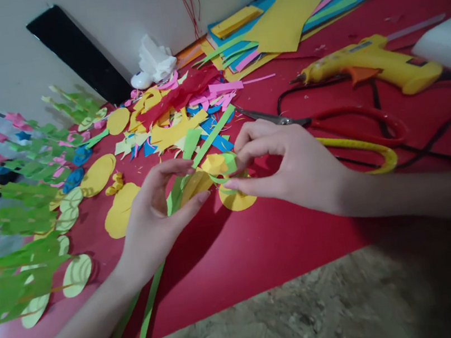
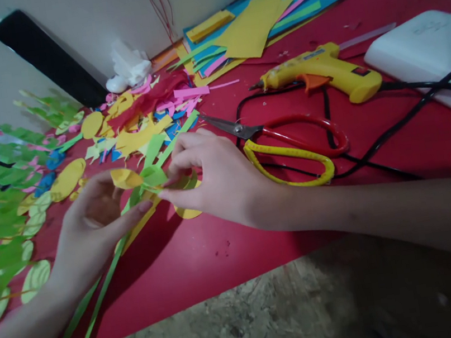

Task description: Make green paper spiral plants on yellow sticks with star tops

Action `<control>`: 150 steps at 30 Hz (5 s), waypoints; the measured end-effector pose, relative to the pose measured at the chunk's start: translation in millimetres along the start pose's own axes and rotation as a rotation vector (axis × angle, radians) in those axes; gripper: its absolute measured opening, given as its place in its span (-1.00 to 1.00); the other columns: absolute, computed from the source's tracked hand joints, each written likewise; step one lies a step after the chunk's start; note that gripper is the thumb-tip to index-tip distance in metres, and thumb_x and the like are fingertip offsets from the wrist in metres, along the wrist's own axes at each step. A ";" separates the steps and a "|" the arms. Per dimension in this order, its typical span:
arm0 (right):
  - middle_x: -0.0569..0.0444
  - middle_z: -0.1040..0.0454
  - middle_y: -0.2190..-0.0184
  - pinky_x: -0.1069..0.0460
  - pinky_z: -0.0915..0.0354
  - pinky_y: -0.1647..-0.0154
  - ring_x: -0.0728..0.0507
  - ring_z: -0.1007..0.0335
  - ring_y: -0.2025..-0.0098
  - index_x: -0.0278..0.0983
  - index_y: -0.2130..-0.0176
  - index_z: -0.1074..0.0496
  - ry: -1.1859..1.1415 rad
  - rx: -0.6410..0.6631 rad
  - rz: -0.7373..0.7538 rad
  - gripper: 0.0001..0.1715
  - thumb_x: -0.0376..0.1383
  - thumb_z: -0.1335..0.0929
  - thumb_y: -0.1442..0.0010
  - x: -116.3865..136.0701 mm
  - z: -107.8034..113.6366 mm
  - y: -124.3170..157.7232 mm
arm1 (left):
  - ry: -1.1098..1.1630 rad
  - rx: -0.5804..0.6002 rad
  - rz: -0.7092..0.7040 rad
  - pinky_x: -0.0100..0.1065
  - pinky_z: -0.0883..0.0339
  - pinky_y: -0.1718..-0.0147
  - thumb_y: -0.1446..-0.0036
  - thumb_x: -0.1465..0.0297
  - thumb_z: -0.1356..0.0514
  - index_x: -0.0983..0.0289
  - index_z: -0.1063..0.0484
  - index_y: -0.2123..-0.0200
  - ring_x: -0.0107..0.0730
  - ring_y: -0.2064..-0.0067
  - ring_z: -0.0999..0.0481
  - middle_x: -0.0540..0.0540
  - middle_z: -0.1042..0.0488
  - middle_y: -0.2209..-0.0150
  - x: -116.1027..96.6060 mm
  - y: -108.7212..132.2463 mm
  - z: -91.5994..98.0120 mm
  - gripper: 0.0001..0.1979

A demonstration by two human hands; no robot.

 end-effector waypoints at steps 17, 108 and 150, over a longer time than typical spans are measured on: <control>0.13 -0.29 0.46 0.14 -0.16 0.30 0.05 -0.23 0.34 -0.37 0.56 -0.36 0.007 -0.006 0.009 -0.80 -0.32 -0.40 0.01 -0.7 -0.5 0.6 | -0.266 0.134 0.013 -0.32 -0.26 0.29 -0.03 0.33 -0.20 0.18 -0.44 0.40 -0.37 0.30 -0.41 -0.03 -0.45 0.39 -0.4 2.7 -5.6 -0.94; 0.11 -0.22 0.41 0.09 -0.18 0.41 0.03 -0.18 0.38 -0.32 0.49 -0.36 0.002 0.007 -0.013 -0.89 -0.38 -0.40 0.02 -1.2 -3.2 3.0 | -0.203 0.124 -0.185 -0.34 -0.16 0.32 0.05 0.38 -0.26 0.30 -0.38 0.44 -0.39 0.34 -0.28 -0.01 -0.30 0.45 -0.5 -11.0 -21.5 -0.87; -0.06 -0.25 0.01 -0.03 -0.19 -0.03 -0.09 -0.19 0.00 -0.34 -0.11 -0.08 -0.002 0.134 -0.233 -0.34 -0.54 -0.17 0.02 -7.2 5.4 25.1 | -0.250 0.167 -0.163 -0.35 -0.24 0.45 0.03 0.39 -0.24 0.22 -0.44 0.48 -0.38 0.39 -0.31 0.01 -0.27 0.47 -4.8 -10.3 -18.4 -0.96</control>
Point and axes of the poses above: each hand's wrist, its own y-axis away from the middle knuckle, its own z-axis out of the back of the hand, x = y × z, the point moved 1 cm from there along -y, towards the middle knuckle
